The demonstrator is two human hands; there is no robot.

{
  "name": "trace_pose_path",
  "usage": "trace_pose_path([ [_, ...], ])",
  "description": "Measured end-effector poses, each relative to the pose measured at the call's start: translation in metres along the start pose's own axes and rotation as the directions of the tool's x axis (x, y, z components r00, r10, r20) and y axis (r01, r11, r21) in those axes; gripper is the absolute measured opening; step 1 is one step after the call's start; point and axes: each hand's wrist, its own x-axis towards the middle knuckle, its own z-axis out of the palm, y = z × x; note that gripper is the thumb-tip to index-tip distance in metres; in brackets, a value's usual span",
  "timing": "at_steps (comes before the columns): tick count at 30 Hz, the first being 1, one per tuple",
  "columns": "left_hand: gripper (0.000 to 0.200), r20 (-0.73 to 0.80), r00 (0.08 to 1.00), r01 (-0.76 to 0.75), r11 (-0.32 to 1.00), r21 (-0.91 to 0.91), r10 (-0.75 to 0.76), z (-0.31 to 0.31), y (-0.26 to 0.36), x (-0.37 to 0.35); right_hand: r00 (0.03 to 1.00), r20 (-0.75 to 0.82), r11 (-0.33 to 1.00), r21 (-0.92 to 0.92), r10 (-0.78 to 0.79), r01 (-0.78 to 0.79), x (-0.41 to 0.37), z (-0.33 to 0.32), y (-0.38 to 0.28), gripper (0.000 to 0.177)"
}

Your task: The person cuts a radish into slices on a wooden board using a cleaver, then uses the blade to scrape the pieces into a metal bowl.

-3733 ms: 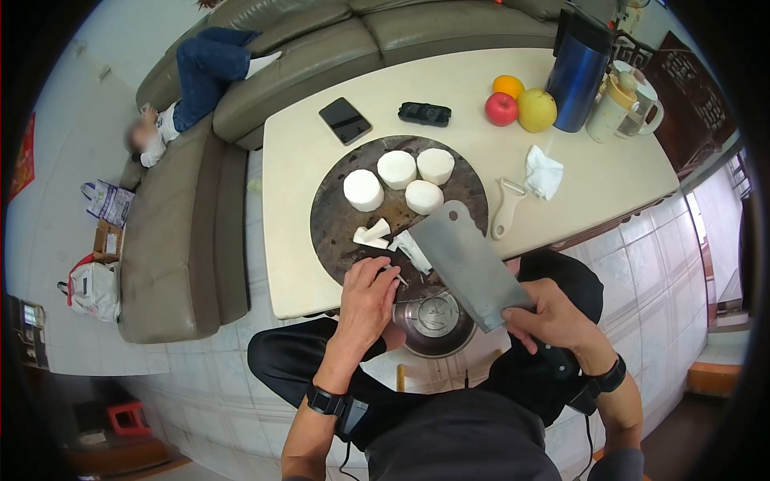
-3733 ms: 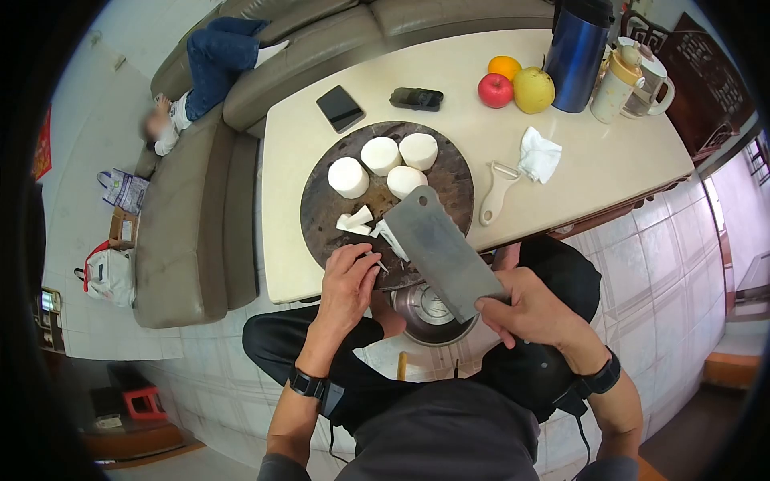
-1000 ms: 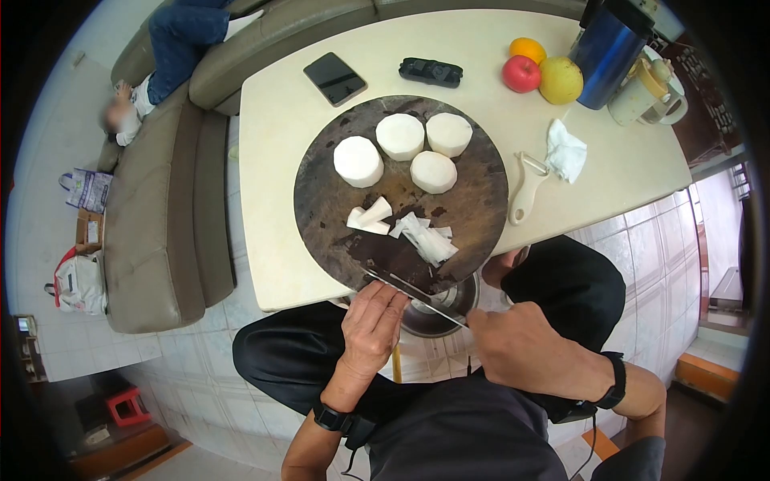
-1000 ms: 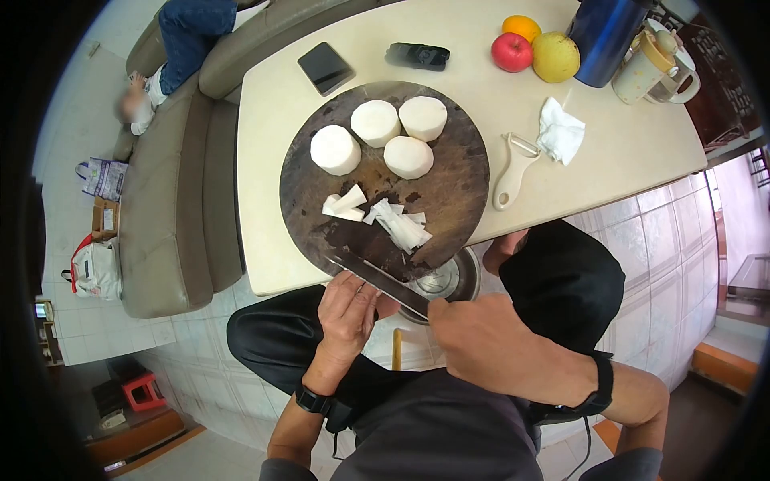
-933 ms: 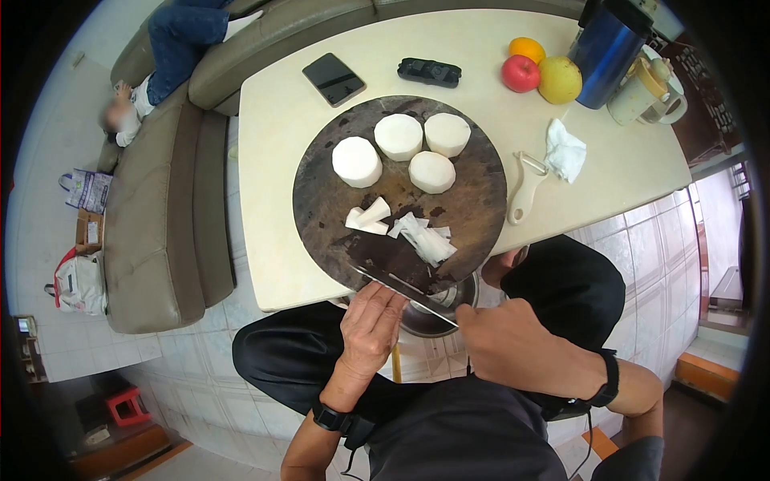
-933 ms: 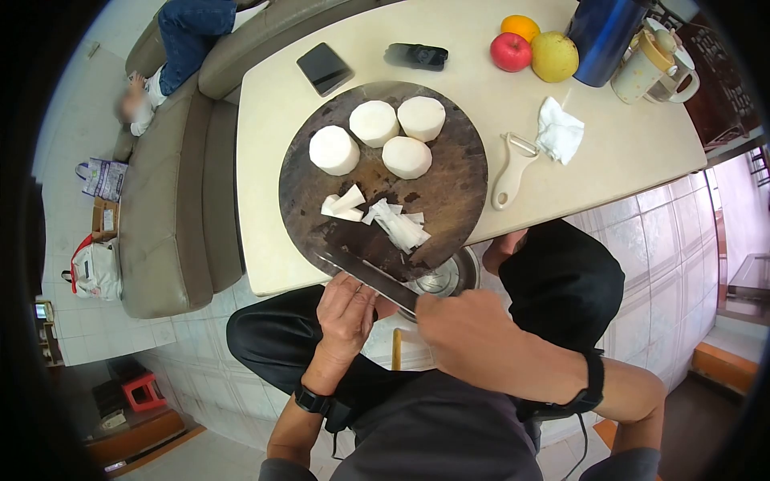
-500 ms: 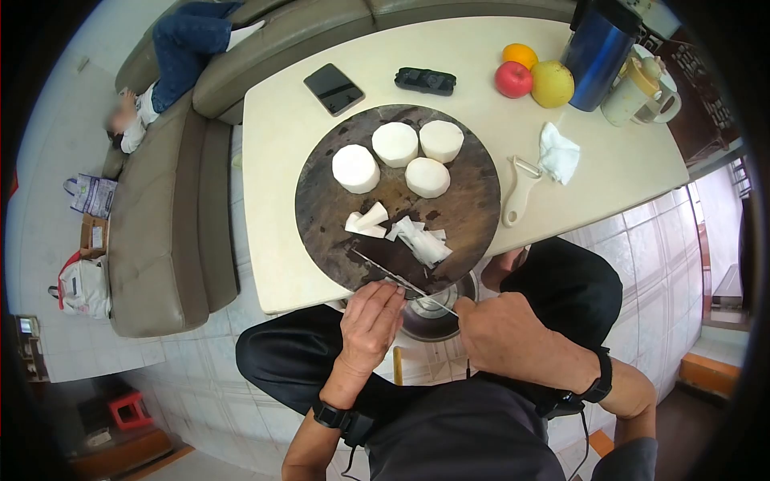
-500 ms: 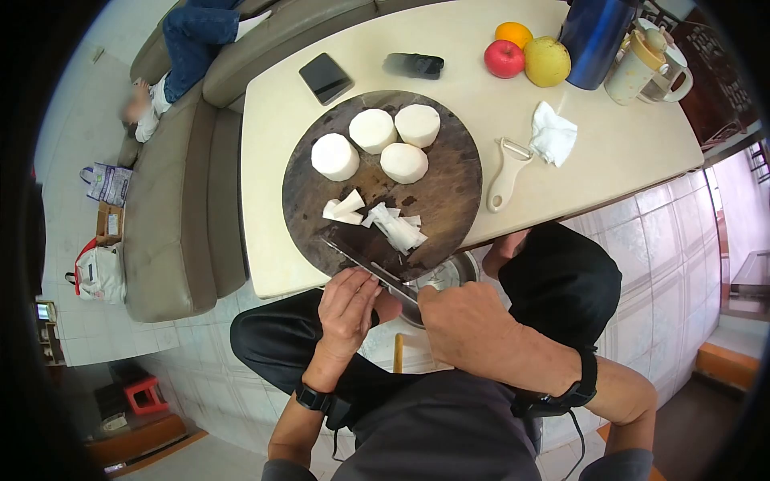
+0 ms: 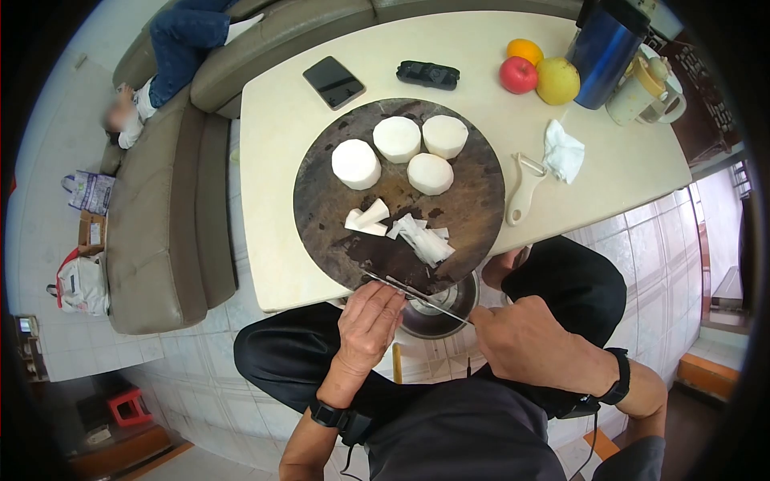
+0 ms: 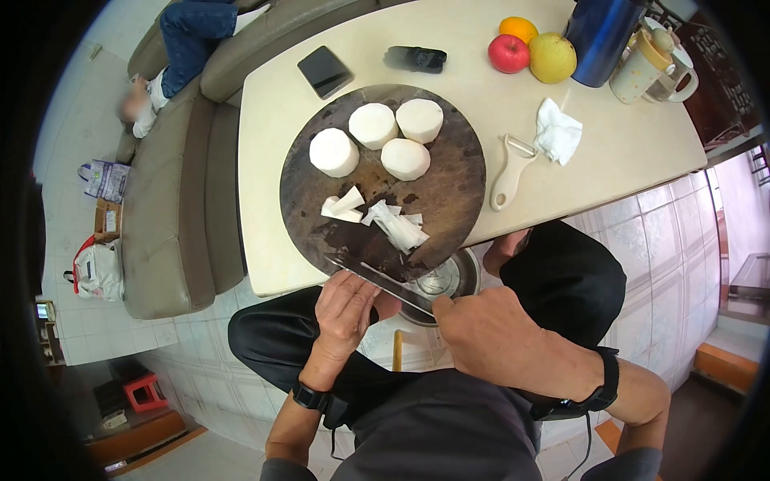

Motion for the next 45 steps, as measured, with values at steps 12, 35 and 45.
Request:
trace_pose_path([
  [12,0.032,-0.012,0.999,0.042,0.999,-0.005,-0.042,0.000,0.004,0.001,0.997,0.058,0.998,-0.032,-0.044,0.046,0.023,0.007,-0.004,0.019],
  [35,0.023,0.628,0.499,0.349,-0.525,-0.776,-0.598,-0.024,0.016,0.031,0.965,0.161,0.431,0.870,0.207,-0.237,0.006,0.004,-0.008,0.019],
  [45,0.025,0.293,0.657,0.659,0.342,-0.670,-0.694,-0.018,0.010,0.025,0.901,0.049,0.401,0.884,0.432,-0.241,-0.036,-0.016,0.017,0.013],
])
